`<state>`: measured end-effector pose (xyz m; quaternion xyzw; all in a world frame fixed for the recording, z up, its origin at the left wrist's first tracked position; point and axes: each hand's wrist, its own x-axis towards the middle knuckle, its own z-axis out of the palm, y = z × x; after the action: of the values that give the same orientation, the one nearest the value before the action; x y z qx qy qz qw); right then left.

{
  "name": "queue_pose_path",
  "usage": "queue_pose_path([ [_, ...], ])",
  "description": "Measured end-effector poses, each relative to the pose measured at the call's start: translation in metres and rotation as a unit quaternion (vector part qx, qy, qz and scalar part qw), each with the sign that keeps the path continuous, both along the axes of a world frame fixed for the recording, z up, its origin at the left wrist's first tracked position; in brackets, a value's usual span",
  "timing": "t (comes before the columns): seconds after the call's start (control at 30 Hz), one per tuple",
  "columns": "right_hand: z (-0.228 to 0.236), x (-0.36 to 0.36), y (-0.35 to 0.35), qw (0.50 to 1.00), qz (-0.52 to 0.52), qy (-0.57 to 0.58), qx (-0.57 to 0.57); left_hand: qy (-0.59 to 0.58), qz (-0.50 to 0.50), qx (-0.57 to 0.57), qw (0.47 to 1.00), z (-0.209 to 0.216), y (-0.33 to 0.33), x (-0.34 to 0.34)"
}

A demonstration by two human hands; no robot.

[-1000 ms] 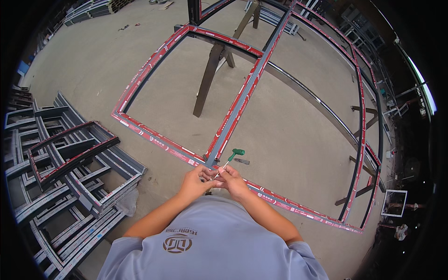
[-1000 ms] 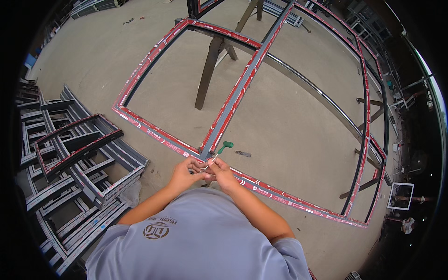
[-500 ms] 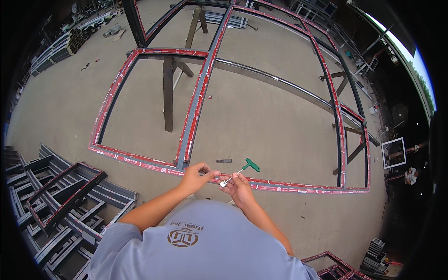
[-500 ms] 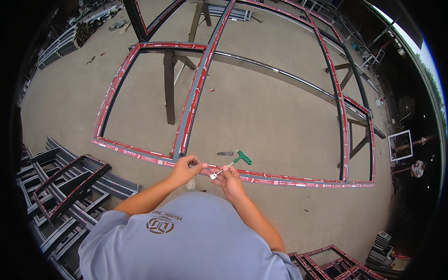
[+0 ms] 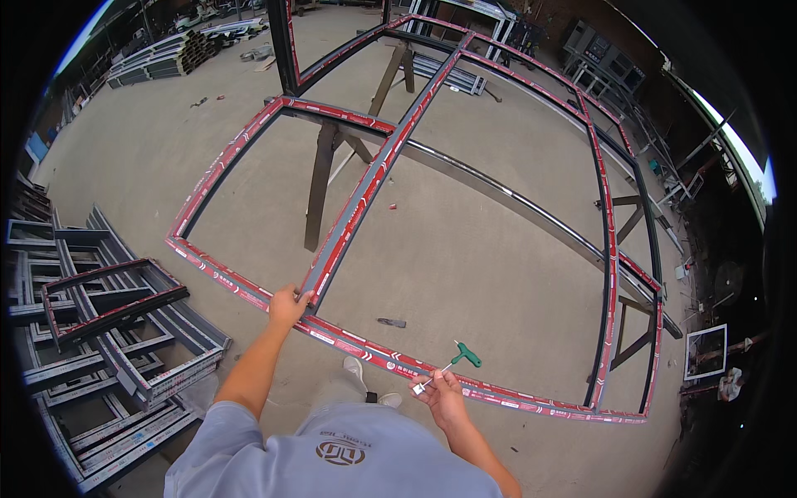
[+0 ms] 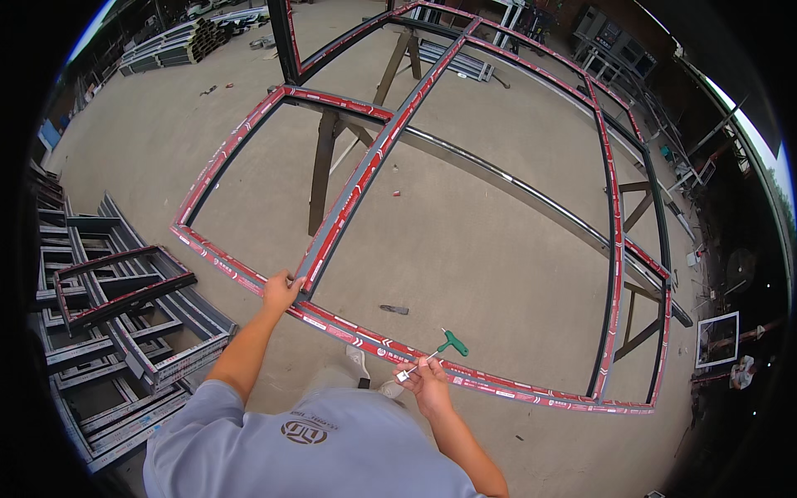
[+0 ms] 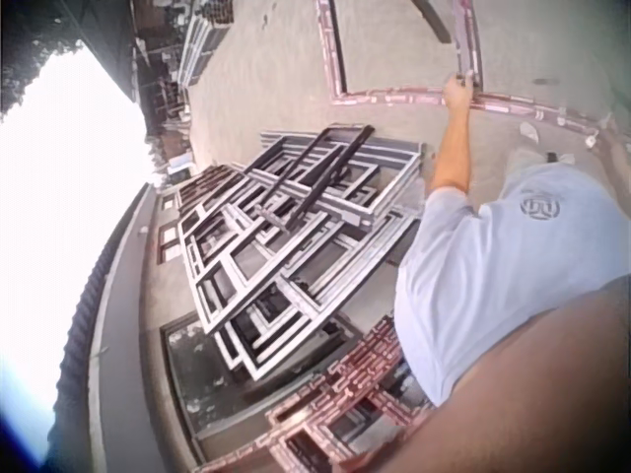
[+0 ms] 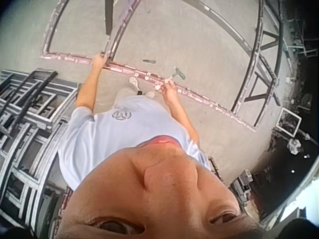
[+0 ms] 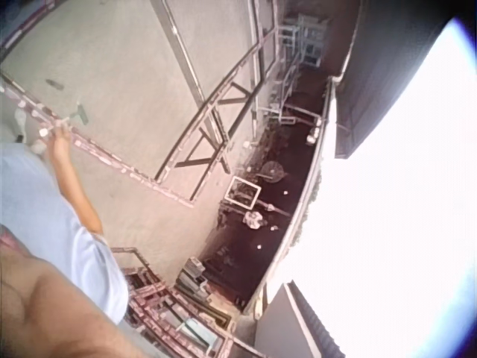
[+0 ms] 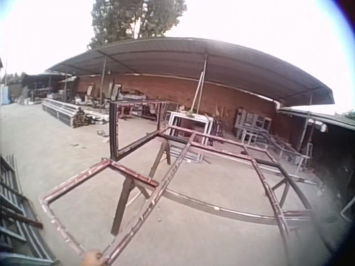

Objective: The person uses a cordless drill to fasten screws into the corners of a large metal window frame. They then switch to a manual screwdriver to tighten additional fasteners along the frame edges. The work is performed in a workshop with multiple frames visible in the background.

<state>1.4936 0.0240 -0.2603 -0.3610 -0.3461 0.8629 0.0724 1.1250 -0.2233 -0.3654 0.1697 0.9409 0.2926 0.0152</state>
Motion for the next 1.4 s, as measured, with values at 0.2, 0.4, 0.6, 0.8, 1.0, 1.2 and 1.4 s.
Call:
queue_pose_path([
  [0.2, 0.024, -0.04, 0.01, 0.997, -0.063, 0.003, 0.035, -0.035, -0.051, -0.036, 0.997, -0.004, -0.005, -0.025],
  [0.4, 0.056, -0.061, -0.004, 0.995, -0.063, -0.03, 0.066, -0.091, -0.058, -0.061, 0.992, 0.008, 0.0, -0.031],
  [0.6, 0.088, -0.096, 0.011, 0.991, -0.049, -0.043, 0.12, -0.109, -0.031, -0.061, 0.992, 0.012, 0.003, -0.033],
  [0.8, 0.117, -0.187, 0.042, 0.983, 0.014, -0.068, 0.17, -0.104, -0.033, -0.067, 0.992, 0.004, 0.002, -0.035],
  [1.0, 0.131, -0.269, 0.048, 0.975, 0.103, -0.016, 0.196, -0.109, -0.035, -0.061, 0.992, 0.002, 0.001, -0.038],
  [1.2, 0.135, -0.283, 0.057, 0.965, 0.112, -0.03, 0.235, -0.133, -0.04, -0.033, 0.99, -0.006, -0.003, -0.039],
  [1.4, 0.1, -0.281, 0.069, 0.956, 0.126, -0.074, 0.253, -0.155, -0.038, -0.036, 0.986, -0.007, -0.006, -0.038],
])
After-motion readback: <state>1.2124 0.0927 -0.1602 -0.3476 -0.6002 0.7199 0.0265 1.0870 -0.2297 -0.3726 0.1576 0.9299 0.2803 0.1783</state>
